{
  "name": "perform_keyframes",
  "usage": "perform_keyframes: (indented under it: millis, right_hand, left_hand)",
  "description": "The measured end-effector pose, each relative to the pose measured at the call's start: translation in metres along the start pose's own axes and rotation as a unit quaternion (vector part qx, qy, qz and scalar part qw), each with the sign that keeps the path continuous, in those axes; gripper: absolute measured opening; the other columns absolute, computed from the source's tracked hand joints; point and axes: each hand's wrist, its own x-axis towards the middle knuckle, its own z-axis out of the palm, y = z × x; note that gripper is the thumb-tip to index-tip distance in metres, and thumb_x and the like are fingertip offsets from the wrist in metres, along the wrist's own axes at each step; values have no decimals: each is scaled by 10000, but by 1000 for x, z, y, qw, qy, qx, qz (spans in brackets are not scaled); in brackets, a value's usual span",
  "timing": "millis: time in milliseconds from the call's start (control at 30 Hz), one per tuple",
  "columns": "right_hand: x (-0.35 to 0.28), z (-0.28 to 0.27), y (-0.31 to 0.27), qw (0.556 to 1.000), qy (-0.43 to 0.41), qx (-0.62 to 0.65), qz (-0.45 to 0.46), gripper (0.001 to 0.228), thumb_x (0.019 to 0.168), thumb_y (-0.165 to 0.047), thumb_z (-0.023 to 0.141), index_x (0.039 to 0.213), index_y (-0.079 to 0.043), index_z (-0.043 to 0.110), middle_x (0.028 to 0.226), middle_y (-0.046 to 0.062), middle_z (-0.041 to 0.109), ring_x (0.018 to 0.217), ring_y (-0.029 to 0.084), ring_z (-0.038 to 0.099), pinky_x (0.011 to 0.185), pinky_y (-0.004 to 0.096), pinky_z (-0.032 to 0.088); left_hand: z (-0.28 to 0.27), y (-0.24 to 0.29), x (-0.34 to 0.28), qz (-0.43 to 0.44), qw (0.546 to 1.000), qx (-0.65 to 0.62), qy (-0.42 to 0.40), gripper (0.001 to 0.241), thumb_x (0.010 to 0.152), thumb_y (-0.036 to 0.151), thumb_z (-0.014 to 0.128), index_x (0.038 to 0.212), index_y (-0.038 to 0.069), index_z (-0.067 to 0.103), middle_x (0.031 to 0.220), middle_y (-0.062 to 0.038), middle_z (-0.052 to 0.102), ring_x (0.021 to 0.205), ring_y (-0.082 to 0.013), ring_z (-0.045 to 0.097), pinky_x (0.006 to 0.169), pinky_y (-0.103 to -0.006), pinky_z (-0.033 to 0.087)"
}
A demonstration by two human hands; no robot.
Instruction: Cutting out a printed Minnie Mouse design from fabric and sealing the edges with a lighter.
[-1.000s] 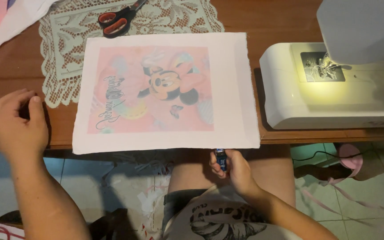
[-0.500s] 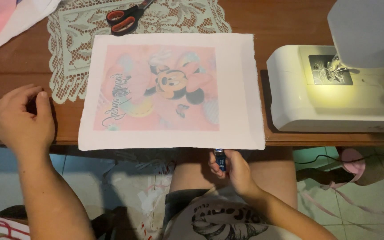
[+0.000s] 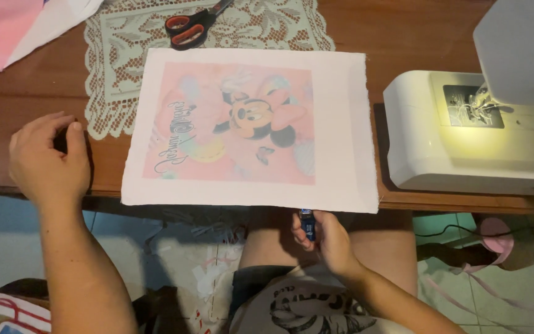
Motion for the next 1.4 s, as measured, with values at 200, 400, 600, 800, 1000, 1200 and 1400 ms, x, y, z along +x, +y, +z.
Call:
perform_keyframes:
  millis: [200,400,600,800,1000,1200,1400]
  right_hand:
    - [3,4,1,1000,-10,11,-4,392,986,-286,307,824,-52,575,625,40,485,548,144,385,509,305,263]
    - [4,4,3,999,-19,27,-5,394,994,-278,283,875,-43,577,661,52,485,570,153,389,520,306,267]
    - [5,9,2,999,-37,31,-9,397,984,-293,290,887,-44,584,678,51,494,576,151,392,523,309,271]
    - [6,10,3,999,-26,21,-12,439,991,-333,287,915,-34,600,692,65,511,587,164,403,539,319,275]
    - [9,17,-1,999,-31,12,-7,413,998,-295,284,887,-42,591,683,61,513,581,163,406,529,315,286]
    - [13,24,-2,999,-37,10,7,382,980,-295,304,871,-41,567,676,70,478,575,165,378,524,317,251]
    - [21,25,7,998,-49,29,10,411,1006,-302,294,909,-21,578,696,80,512,587,170,396,537,322,287]
  left_hand:
    - [0,2,1,-15,1000,9,3,131,1121,123,723,1159,57,829,1233,-106,789,1124,-322,674,960,-440,510]
    - [-7,11,5,-37,999,-3,-14,164,1131,145,684,1156,50,815,1240,-114,774,1128,-334,651,933,-464,503]
    - [-6,12,6,-39,999,-15,-5,161,1105,148,684,1149,57,809,1225,-103,769,1099,-332,645,924,-460,501]
    - [-5,13,5,-34,999,-14,4,159,1107,148,689,1128,49,813,1210,-105,771,1102,-318,651,950,-441,501]
    - [-6,14,7,-44,999,-12,-3,178,1110,173,669,1130,65,808,1212,-95,763,1101,-322,644,934,-454,499]
    - [-14,4,6,-65,987,2,145,167,972,-53,646,1124,-56,717,1305,-206,635,1322,-392,412,997,-604,442]
    - [2,-93,-11,-305,933,96,165,640,1049,-91,899,1512,21,473,1557,-287,286,1442,-474,194,1199,-644,229]
